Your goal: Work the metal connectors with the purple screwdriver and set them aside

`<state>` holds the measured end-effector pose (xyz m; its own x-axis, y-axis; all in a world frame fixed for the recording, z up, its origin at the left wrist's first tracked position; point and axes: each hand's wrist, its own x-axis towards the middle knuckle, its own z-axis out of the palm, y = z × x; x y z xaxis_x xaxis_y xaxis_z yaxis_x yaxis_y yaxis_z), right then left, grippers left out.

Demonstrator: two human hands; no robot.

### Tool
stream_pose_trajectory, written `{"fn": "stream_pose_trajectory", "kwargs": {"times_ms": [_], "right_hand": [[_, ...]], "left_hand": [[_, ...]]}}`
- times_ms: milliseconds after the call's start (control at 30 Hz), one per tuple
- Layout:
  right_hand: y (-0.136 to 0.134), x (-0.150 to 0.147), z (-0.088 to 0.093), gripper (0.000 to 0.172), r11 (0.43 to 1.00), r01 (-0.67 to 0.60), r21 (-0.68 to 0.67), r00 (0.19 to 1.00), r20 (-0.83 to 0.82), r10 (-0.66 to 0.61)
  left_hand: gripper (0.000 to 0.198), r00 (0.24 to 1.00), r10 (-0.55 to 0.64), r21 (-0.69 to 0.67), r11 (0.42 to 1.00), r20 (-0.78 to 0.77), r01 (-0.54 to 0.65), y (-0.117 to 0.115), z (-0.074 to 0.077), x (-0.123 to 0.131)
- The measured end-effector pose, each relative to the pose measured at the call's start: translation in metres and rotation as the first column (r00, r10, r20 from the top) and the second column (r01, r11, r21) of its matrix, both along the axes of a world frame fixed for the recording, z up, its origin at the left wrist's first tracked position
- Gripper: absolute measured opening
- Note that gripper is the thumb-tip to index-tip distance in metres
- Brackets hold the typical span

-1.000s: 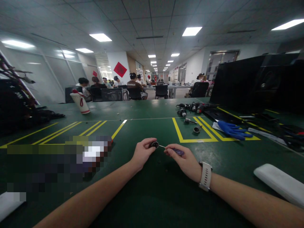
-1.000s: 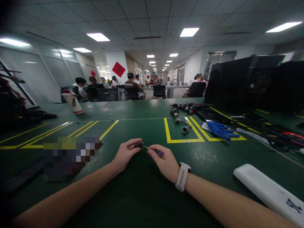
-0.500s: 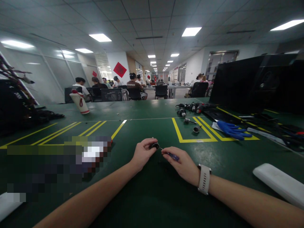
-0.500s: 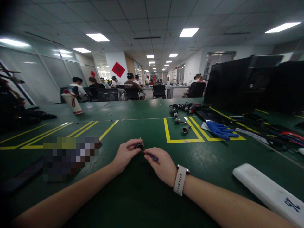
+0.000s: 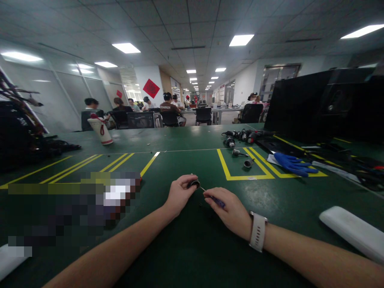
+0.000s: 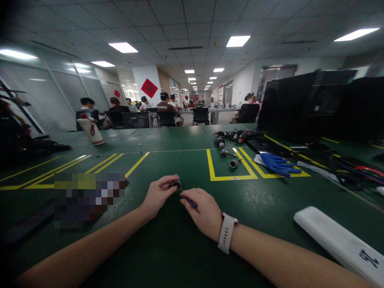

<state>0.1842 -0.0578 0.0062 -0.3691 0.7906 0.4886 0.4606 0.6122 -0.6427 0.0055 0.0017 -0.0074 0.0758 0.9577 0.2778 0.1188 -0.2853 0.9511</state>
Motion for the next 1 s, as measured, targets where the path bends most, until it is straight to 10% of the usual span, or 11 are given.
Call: {"fn": "stream_pose_trajectory", "kwargs": {"times_ms": [467, 1000], "right_hand": [[-0.014, -0.001, 0.011, 0.020, 0.994, -0.014, 0.111, 0.979, 0.202, -0.008], [-0.047, 0.011, 0.076, 0.030, 0.984, -0.177, -0.036, 0.982, -0.075, 0.174]], "left_hand": [[0.020, 1.000, 0.017, -0.033, 0.999, 0.020, -0.016, -0.007, 0.003, 0.003], [0.022, 0.976, 0.124, -0.424, 0.905, 0.177, -0.037, -0.102, 0.059, 0.018]]}}
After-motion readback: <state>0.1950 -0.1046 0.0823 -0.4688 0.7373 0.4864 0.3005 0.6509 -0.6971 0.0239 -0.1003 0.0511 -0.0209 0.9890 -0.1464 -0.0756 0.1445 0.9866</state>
